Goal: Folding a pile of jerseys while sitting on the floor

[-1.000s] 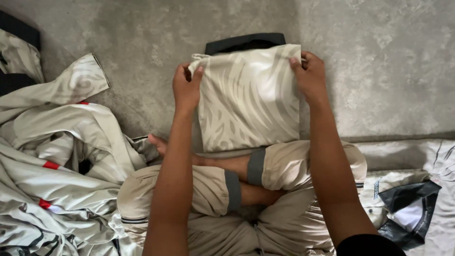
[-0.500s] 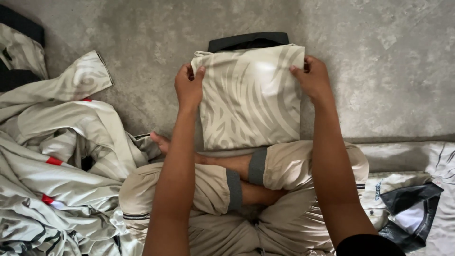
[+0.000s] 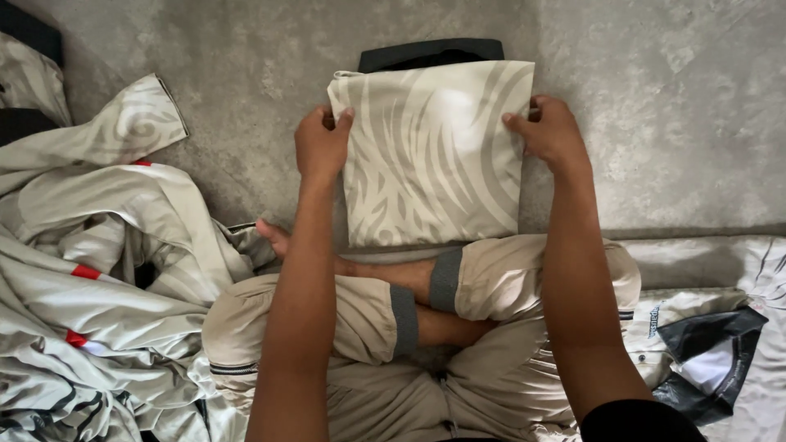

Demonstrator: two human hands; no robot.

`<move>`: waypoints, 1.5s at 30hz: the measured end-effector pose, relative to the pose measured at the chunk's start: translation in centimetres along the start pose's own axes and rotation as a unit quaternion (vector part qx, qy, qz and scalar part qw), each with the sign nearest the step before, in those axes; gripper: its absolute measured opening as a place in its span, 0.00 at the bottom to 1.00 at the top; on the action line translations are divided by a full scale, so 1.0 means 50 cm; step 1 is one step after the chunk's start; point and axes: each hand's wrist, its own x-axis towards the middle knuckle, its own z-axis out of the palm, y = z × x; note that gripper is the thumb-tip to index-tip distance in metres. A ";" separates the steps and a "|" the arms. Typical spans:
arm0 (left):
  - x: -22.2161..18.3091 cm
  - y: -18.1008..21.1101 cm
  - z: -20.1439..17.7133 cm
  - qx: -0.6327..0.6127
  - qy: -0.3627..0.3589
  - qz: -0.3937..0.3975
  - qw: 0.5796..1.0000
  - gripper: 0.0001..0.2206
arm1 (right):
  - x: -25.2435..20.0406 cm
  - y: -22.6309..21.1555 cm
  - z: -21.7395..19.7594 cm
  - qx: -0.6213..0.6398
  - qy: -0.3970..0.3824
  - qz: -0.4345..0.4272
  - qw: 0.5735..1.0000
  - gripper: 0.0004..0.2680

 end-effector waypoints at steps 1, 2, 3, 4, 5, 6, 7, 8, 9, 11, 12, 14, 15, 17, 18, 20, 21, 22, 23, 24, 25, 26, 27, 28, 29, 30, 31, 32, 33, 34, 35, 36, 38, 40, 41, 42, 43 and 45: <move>0.007 -0.011 0.006 0.018 -0.001 -0.004 1.000 0.15 | 0.001 0.001 0.003 -0.039 0.008 -0.009 0.999 0.15; 0.012 -0.023 0.012 0.037 -0.001 -0.008 0.999 0.14 | 0.003 0.001 0.008 -0.079 0.016 -0.020 0.997 0.12; -0.001 0.005 -0.002 0.037 -0.001 -0.009 0.999 0.14 | 0.005 -0.004 0.013 -0.079 0.015 -0.019 0.997 0.12; -0.014 0.035 -0.015 -0.044 0.007 -0.001 0.999 0.10 | 0.008 -0.009 0.016 -0.060 0.037 -0.047 0.996 0.10; -0.027 0.065 -0.028 -0.124 0.014 0.008 0.992 0.07 | 0.011 -0.014 0.020 -0.040 0.059 -0.075 0.995 0.08; -0.024 0.070 -0.041 -0.125 0.016 0.009 0.992 0.07 | 0.002 -0.032 0.013 -0.040 0.060 -0.077 0.994 0.08; -0.022 0.076 -0.054 -0.094 -0.017 -0.016 0.995 0.08 | -0.009 -0.048 0.005 -0.033 0.046 -0.021 0.998 0.09; -0.029 0.078 -0.066 -0.061 -0.052 -0.044 0.996 0.13 | -0.026 -0.059 -0.001 -0.026 0.029 0.041 0.998 0.10; -0.006 0.031 -0.051 -0.059 -0.053 -0.046 0.996 0.13 | -0.018 -0.031 -0.005 -0.025 0.027 0.042 0.998 0.10; 0.032 -0.065 -0.023 0.006 -0.050 -0.006 0.999 0.16 | -0.010 0.026 -0.014 0.002 -0.059 -0.005 0.998 0.13; 0.025 -0.067 -0.024 0.005 -0.048 -0.003 0.999 0.16 | 0.007 0.054 -0.015 0.002 -0.057 -0.008 0.998 0.13; 0.009 -0.067 -0.028 0.009 0.029 0.013 0.999 0.13 | 0.036 0.108 -0.020 -0.011 0.007 -0.066 0.998 0.07; 0.012 -0.067 -0.029 0.008 0.031 0.017 0.999 0.13 | 0.022 0.094 -0.022 -0.009 0.010 -0.070 0.997 0.07; 0.007 -0.074 -0.036 0.015 0.025 0.015 0.999 0.15 | -0.016 0.070 -0.022 0.035 -0.039 -0.040 0.998 0.16; -0.012 -0.073 -0.039 0.013 0.029 0.020 0.999 0.15 | -0.046 0.047 -0.017 0.036 -0.036 -0.046 0.998 0.16; -0.056 -0.075 -0.047 0.014 -0.088 -0.014 0.996 0.10 | -0.111 0.002 -0.005 -0.170 -0.085 -0.094 0.977 0.15; -0.043 -0.096 -0.037 0.012 -0.083 -0.011 0.996 0.10 | -0.053 0.070 0.003 -0.170 -0.083 -0.100 0.977 0.15; -0.032 -0.119 -0.029 0.040 -0.033 0.014 0.999 0.10 | 0.000 0.142 0.015 -0.174 -0.019 -0.121 0.977 0.13; -0.018 -0.143 -0.021 0.067 0.017 0.040 0.997 0.12 | 0.055 0.211 0.029 -0.177 0.045 -0.141 0.973 0.11; -0.031 -0.138 -0.031 0.068 0.018 0.042 0.997 0.12 | 0.037 0.194 0.034 -0.175 0.046 -0.142 0.973 0.11; -0.043 -0.133 -0.040 0.066 0.007 0.045 0.997 0.13 | 0.020 0.177 0.039 -0.178 0.042 -0.129 0.975 0.11; -0.054 -0.125 -0.043 0.062 -0.006 0.049 0.997 0.15 | 0.004 0.161 0.036 -0.184 0.039 -0.114 0.976 0.12; -0.099 -0.077 -0.070 0.060 -0.007 0.051 0.997 0.15 | -0.072 0.105 0.025 -0.184 0.042 -0.114 0.975 0.12; -0.144 -0.029 -0.099 0.052 -0.157 -0.009 0.986 0.13 | -0.147 0.048 0.014 -0.199 -0.007 -0.074 0.977 0.14; -0.188 0.019 -0.128 0.042 -0.304 -0.067 0.949 0.25 | -0.220 -0.009 0.005 -0.213 -0.056 -0.034 0.975 0.17; -0.179 -0.007 -0.112 0.042 -0.306 -0.063 0.949 0.25 | -0.200 0.021 0.007 -0.213 -0.052 -0.034 0.975 0.17; -0.169 -0.033 -0.096 0.128 -0.284 -0.023 0.950 0.22 | -0.178 0.051 0.010 -0.212 -0.051 -0.033 0.975 0.16; -0.160 -0.059 -0.081 0.211 -0.257 0.017 0.943 0.21 | -0.155 0.079 0.014 -0.212 -0.051 -0.032 0.975 0.17; -0.184 -0.035 -0.094 0.211 -0.257 0.019 0.943 0.21 | -0.147 0.088 0.013 -0.212 -0.049 -0.033 0.975 0.17; -0.209 -0.012 -0.109 0.230 -0.246 0.019 0.941 0.21 | -0.139 0.097 0.016 -0.172 -0.043 -0.020 0.984 0.18; -0.233 0.011 -0.123 0.249 -0.235 0.019 0.939 0.22 | -0.129 0.106 0.018 -0.132 -0.037 -0.007 0.991 0.19; -0.244 0.021 -0.129 0.249 -0.234 0.021 0.940 0.22 | -0.165 0.074 0.015 -0.131 -0.035 -0.008 0.991 0.19; -0.266 0.041 -0.141 0.268 -0.293 0.008 0.918 0.26 | -0.235 0.008 0.011 -0.178 -0.081 0.025 0.980 0.20; -0.247 0.016 -0.126 0.264 -0.272 -0.001 0.926 0.26 | -0.181 0.068 0.024 -0.175 -0.060 0.029 0.982 0.20; -0.237 0.003 -0.117 0.259 -0.252 -0.013 0.932 0.26 | -0.153 0.098 0.031 -0.173 -0.041 0.036 0.983 0.20; -0.246 0.016 -0.126 0.259 -0.252 -0.013 0.932 0.26 | -0.149 0.100 0.031 -0.173 -0.041 0.036 0.983 0.20; -0.255 0.029 -0.133 0.260 -0.265 -0.015 0.928 0.27 | -0.144 0.101 0.031 -0.157 -0.043 0.038 0.986 0.20; -0.250 0.019 -0.126 0.261 -0.279 -0.016 0.924 0.29 | -0.154 0.095 0.030 -0.141 -0.045 0.042 0.988 0.20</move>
